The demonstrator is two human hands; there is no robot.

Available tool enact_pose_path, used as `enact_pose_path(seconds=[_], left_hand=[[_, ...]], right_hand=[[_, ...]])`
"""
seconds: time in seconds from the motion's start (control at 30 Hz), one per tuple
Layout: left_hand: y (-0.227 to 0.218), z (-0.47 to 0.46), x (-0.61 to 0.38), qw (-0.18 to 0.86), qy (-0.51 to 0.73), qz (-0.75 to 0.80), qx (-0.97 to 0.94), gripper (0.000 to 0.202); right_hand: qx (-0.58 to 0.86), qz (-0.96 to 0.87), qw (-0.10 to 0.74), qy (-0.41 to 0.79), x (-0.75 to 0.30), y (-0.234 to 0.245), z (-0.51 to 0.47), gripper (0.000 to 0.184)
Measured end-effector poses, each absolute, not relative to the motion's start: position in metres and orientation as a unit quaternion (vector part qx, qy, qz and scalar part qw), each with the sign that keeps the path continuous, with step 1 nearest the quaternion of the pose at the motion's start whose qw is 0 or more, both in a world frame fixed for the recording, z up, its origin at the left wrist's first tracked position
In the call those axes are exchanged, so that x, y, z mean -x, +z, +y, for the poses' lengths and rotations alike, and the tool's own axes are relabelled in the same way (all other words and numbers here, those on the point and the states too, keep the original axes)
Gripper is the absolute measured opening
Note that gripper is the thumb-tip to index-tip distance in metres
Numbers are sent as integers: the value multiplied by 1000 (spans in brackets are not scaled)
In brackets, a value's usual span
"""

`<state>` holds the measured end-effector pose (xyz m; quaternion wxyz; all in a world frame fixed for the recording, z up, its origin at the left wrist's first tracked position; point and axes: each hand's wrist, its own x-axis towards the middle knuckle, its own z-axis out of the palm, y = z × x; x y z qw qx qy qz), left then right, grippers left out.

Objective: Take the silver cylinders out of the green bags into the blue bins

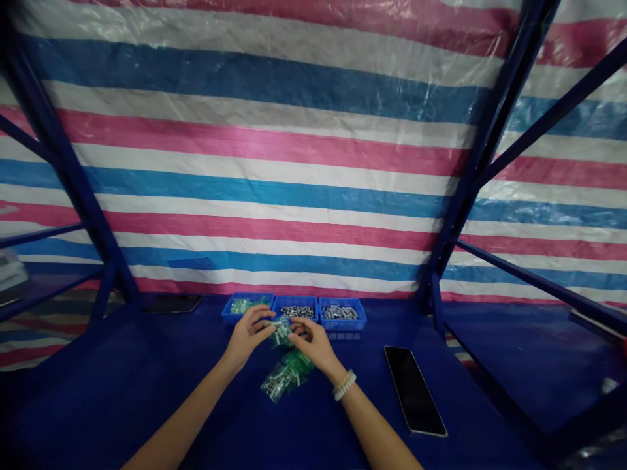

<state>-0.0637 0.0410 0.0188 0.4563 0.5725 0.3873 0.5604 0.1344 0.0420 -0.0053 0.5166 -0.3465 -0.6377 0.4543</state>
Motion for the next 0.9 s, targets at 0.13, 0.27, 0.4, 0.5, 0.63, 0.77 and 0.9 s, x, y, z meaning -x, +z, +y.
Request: enact_pose_path(seconds=[0.13,0.27,0.4,0.5,0.63,0.77,0.9], left_hand=[[13,59,46,500,577,365,-533,49],[-6,63,41,503,583,386,-509,47],[-11,55,45,470,534,410,-570,30],[-6,47,45,405,533,390,-632,14],[1,38,47,190,515,324,-771,17],[0,34,54,21,466,290,-836,28],[-2,31,55,35,454,304,-837,24]], right_hand=[[341,-573,546,507,-130,-16,52,40],[321,-552,562,526,-123,-26,52,43],[325,-574,563,497,-124,-26,46,38],[335,-665,555,370,-132,-19,40,17],[293,-767,553,144,-144,-12,36,14],[289,-789,542,20,-151,-13,35,25],[291,-793,534,23,-151,-13,34,25]])
